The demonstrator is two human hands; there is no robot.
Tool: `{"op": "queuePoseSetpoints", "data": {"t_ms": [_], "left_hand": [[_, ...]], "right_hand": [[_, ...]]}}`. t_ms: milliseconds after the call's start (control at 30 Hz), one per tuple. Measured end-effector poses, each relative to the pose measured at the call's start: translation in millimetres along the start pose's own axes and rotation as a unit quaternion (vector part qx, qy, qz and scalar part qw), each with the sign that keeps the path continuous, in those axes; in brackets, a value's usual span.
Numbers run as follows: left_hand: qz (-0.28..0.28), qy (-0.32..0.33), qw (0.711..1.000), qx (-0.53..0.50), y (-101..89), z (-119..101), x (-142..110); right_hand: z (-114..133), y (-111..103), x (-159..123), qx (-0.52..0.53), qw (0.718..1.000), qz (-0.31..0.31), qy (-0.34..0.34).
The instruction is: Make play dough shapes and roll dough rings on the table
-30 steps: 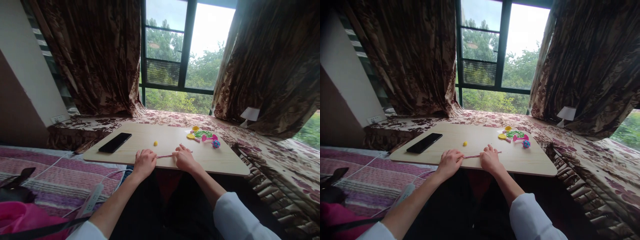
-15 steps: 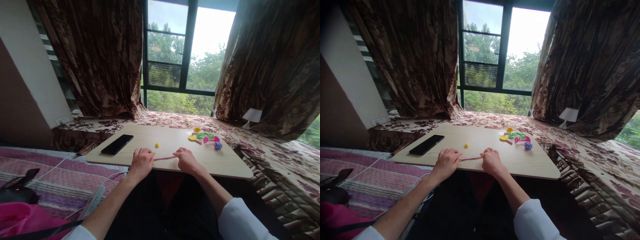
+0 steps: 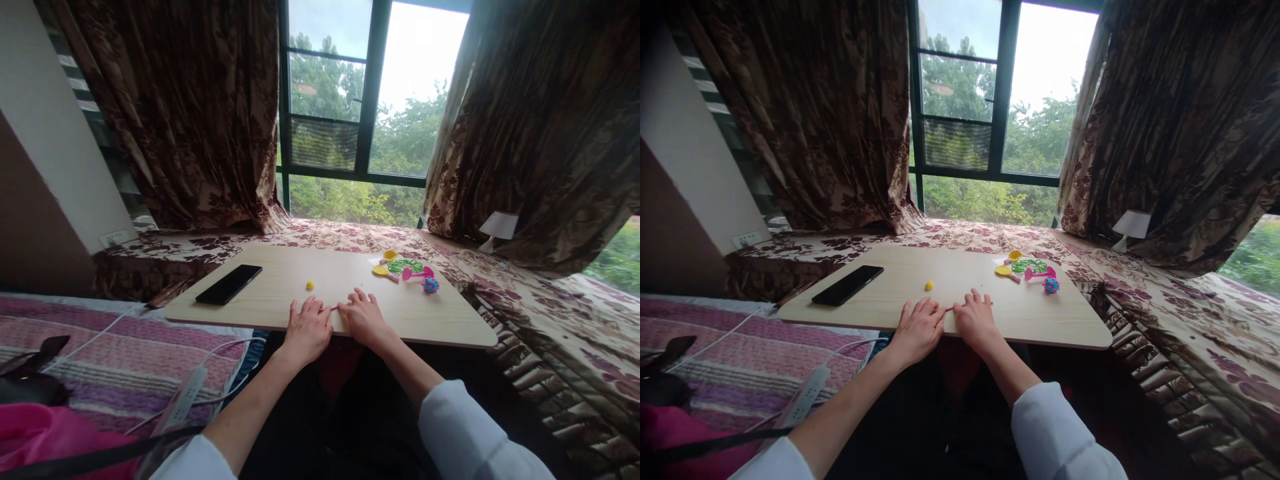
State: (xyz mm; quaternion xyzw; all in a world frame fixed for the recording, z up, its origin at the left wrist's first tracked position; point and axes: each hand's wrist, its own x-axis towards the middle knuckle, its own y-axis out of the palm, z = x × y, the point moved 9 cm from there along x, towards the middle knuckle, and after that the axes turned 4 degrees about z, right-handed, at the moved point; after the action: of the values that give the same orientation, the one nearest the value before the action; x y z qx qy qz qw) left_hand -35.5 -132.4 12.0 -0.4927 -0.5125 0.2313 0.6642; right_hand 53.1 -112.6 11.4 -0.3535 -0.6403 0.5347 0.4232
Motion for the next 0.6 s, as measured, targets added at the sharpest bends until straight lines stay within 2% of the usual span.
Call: {"op": "queuePoseSetpoints", "data": {"t_ms": [133, 333, 467, 600], "left_hand": [[-0.006, -0.001, 1.0, -0.005, -6.1, 9.1, 5.2], [-0.021, -0.041, 0.999, -0.004, -12.9, 43.1, 5.0], [-0.008, -0.038, 0.999, -0.005, -12.6, 47.9, 12.1], [-0.019, -0.004, 1.0, -0.006, -22.1, 44.5, 17.3]], "right_hand": [[-20.9, -1.9, 12.5, 0.009, 1.0, 0.027, 0.009], [-72.2, 1.8, 16.5, 0.007, 0.997, 0.044, 0.059], [-76.1, 0.6, 13.0, 0.002, 0.997, 0.037, 0.075], [-69.6, -10.0, -0.6, -0.008, 0.997, 0.023, 0.072]]}}
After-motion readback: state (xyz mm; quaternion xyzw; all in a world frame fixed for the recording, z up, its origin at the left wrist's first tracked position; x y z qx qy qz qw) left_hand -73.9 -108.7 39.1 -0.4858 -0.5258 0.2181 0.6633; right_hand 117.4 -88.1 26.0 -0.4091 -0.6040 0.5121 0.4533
